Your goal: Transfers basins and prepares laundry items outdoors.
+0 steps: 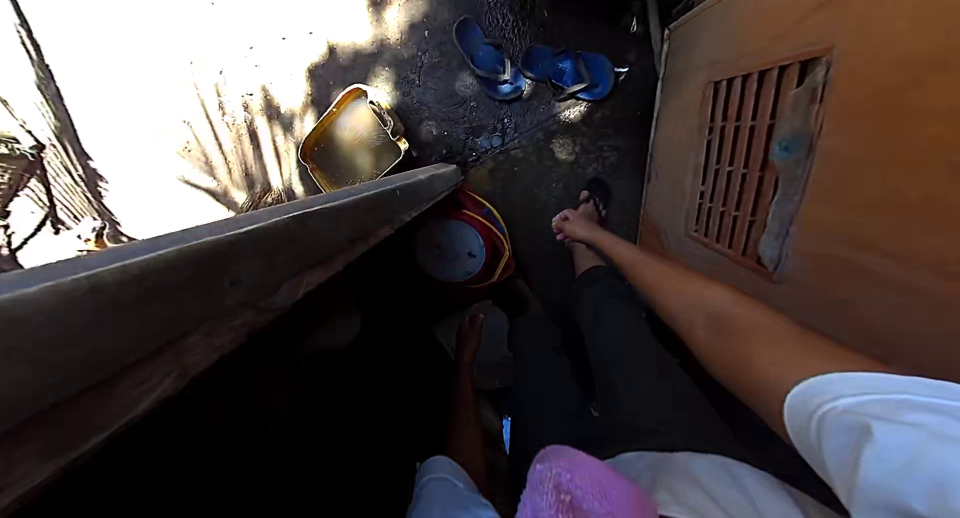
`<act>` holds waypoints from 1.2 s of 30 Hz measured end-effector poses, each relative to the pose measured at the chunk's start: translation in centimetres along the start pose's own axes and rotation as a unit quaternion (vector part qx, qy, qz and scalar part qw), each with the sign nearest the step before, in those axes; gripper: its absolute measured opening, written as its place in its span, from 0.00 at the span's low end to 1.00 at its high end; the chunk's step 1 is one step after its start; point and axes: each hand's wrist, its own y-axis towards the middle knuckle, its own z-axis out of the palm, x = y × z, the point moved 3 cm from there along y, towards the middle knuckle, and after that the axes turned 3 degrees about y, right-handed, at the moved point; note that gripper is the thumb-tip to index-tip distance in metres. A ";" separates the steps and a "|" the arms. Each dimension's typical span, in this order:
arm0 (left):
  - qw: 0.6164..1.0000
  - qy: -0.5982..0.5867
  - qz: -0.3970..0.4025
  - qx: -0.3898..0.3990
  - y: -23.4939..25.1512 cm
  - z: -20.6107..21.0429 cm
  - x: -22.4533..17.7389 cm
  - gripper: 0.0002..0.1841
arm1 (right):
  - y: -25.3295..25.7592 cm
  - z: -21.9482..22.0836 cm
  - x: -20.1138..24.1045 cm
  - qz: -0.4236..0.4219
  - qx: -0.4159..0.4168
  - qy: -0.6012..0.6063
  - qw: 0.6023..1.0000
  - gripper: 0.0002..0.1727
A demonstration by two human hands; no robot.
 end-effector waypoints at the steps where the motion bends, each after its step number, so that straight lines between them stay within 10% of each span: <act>1: 1.000 -0.008 -0.004 -0.003 0.2 -0.7 1.8 0.24 | 0.5 1.7 -1.0 0.000 0.004 -0.011 1.000 0.21; 15: 0.996 -0.047 -0.061 -0.036 1.3 -5.7 19.4 0.24 | 1.4 12.8 -9.1 -0.002 0.006 -0.137 0.991 0.21; 24: 0.999 -0.047 -0.007 -0.018 4.0 -4.2 20.4 0.27 | -0.7 14.2 -9.3 -0.001 -0.007 -0.250 0.968 0.20; 36: 0.940 0.333 0.042 -0.055 16.2 0.0 16.5 0.45 | 3.5 13.0 -10.9 0.007 0.009 -0.293 0.956 0.20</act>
